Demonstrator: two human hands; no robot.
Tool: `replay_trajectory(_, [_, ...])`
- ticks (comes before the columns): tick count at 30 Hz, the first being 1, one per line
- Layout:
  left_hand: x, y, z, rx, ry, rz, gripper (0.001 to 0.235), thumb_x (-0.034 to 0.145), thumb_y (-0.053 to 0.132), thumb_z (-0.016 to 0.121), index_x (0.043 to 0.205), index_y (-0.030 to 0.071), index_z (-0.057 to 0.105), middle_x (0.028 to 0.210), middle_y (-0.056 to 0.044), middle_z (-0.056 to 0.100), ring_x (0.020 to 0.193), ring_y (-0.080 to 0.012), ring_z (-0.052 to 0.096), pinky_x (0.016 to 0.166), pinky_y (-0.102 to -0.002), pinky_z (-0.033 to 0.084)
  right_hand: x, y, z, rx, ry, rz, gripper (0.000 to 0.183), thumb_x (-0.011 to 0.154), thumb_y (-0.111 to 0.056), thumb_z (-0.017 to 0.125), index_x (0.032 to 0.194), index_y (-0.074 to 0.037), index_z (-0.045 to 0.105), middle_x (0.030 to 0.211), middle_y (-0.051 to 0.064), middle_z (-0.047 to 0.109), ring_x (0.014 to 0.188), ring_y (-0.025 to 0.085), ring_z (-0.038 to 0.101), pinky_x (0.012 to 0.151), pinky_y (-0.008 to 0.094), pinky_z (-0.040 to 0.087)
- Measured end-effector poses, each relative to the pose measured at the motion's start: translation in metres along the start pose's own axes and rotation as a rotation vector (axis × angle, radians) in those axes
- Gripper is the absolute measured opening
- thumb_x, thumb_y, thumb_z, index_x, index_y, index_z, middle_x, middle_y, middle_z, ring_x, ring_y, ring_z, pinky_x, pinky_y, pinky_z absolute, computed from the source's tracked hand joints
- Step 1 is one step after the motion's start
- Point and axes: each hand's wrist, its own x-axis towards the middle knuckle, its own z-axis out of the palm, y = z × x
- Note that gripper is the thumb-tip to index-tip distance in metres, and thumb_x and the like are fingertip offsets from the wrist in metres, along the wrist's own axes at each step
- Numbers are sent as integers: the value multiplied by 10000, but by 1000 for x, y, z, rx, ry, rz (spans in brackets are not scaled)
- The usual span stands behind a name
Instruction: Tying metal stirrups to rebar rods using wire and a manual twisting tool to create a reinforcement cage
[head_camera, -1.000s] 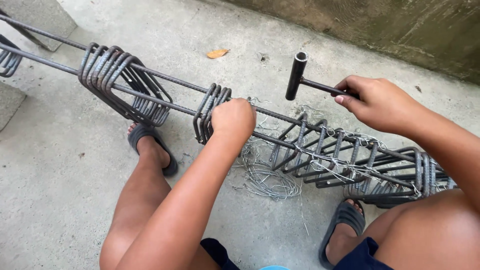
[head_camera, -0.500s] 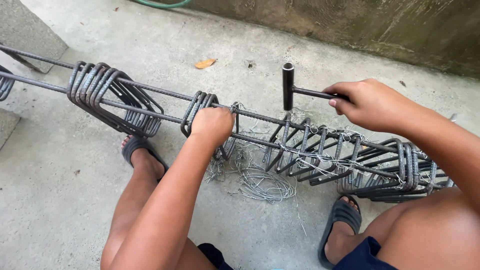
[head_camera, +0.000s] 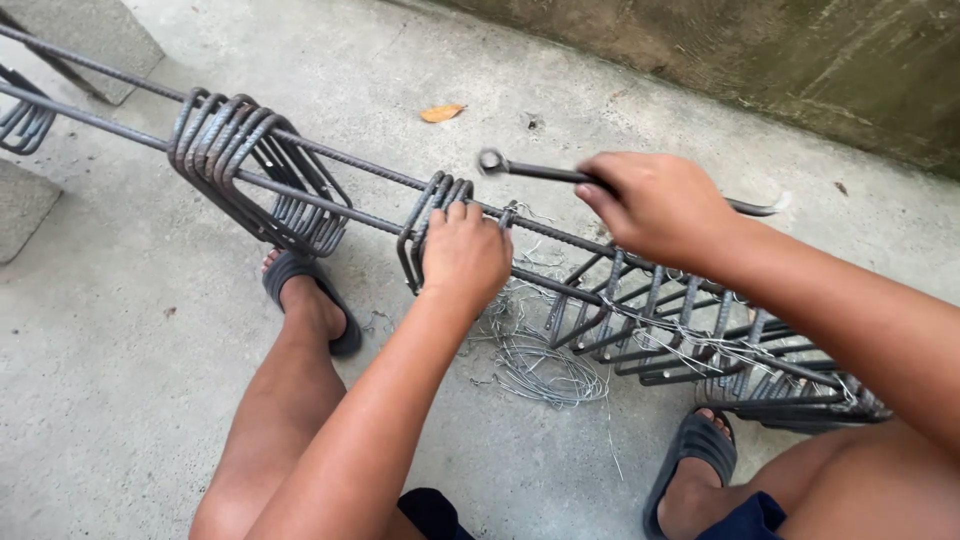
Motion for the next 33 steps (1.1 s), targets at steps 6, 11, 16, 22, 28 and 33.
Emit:
replay_trajectory(6, [-9, -8, -21, -76, -39, 58, 413, 990, 357, 449, 929, 74, 743, 1262, -110, 562, 1275, -279, 400, 1076, -448, 258, -20, 74, 43, -5, -200, -91, 222, 1017, -365, 539, 1041, -149, 584, 832, 125, 695, 819, 390, 713, 681, 542, 572])
replay_trajectory(11, [-12, -11, -14, -170, 102, 80, 356, 913, 318, 516, 832, 41, 724, 1353, -173, 565, 1393, -342, 410, 1146, -571, 249, -26, 95, 80, -186, -104, -398, 174, 1012, -320, 511, 1016, -154, 564, 795, 40, 610, 721, 278, 694, 612, 420, 582])
replay_trajectory(16, [-11, -12, -22, -192, 44, 96, 373, 935, 295, 474, 824, 41, 723, 1316, -149, 594, 1387, -335, 442, 1137, -562, 304, -14, 116, 101, -195, -51, -666, 138, 1013, -247, 527, 1029, -133, 605, 765, -1, 575, 607, 151, 633, 568, 267, 576])
replay_trajectory(22, [-12, -14, -15, -175, -7, 70, 408, 943, 322, 446, 829, 44, 722, 1319, -144, 570, 1403, -337, 404, 1138, -563, 288, -17, 130, 109, -85, 111, -442, 216, 1026, -343, 507, 1119, -164, 585, 795, 48, 575, 711, 305, 680, 568, 455, 560])
replay_trajectory(28, [-8, -12, -16, -161, 23, 95, 393, 932, 315, 466, 811, 41, 721, 1311, -153, 560, 1392, -340, 395, 1134, -555, 286, -21, 99, 74, -252, -120, -147, 221, 1064, -273, 456, 1009, -96, 575, 729, 109, 639, 663, 351, 710, 625, 495, 574])
replay_trajectory(33, [-9, -12, -19, -163, 56, 89, 380, 922, 305, 486, 802, 30, 718, 1283, -148, 558, 1366, -351, 406, 1122, -557, 300, -29, 120, 99, -129, -88, -102, 313, 1021, -436, 440, 1117, -189, 607, 812, 55, 675, 863, 324, 725, 765, 468, 587])
